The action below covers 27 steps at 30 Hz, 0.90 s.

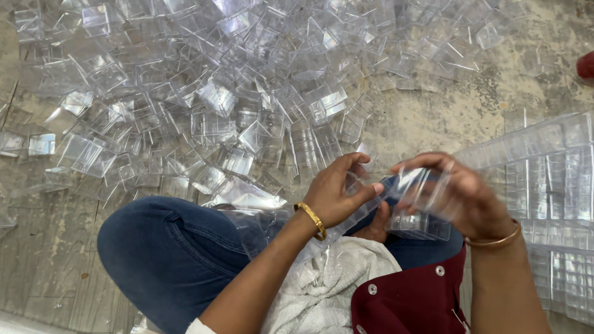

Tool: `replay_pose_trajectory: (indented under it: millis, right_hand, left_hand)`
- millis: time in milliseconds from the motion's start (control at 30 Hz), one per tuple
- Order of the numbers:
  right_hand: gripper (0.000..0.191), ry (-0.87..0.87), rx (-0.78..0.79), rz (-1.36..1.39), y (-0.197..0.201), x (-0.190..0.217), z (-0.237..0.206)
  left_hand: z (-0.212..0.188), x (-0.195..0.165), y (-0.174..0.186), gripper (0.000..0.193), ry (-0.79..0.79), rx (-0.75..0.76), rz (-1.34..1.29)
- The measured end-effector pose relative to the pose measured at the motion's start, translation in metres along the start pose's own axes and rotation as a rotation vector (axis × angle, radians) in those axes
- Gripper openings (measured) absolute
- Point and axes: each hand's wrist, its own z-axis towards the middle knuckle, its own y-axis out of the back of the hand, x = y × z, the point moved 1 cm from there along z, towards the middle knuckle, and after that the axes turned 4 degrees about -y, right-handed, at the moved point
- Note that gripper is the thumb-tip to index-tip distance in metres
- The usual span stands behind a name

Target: The person sits on the floor among a large pile of small clear plastic boxes and assembles them, fitting lids onto box bodies and stacking the completed boxes into rows beside them, working through the pile one box at a time.

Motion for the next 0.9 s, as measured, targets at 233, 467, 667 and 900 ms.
replay_pose_trajectory:
  millis: [233, 467, 667, 900]
  right_hand:
    - [0.072, 0.062, -0.082, -0.164, 0.007, -0.041, -0.001]
    - [0.052, 0.557, -0.754, -0.414, 0.063, -0.017, -0.058]
    - [0.07, 0.512, -0.586, -0.716, 0.048, -0.04, -0.117]
    - [0.076, 0.509, -0.466, -1.496, 0.026, -0.042, -0.112]
  left_hand:
    - [-0.003, 0.003, 0.002, 0.093, -0.107, 0.069, 0.073]
    - [-0.003, 0.002, 0.016, 0.094, 0.034, 0.071, -0.011]
    - [0.0, 0.007, 0.018, 0.074, -0.047, 0.087, 0.014]
    - [-0.001, 0.005, 0.022, 0.07, -0.034, 0.066, 0.026]
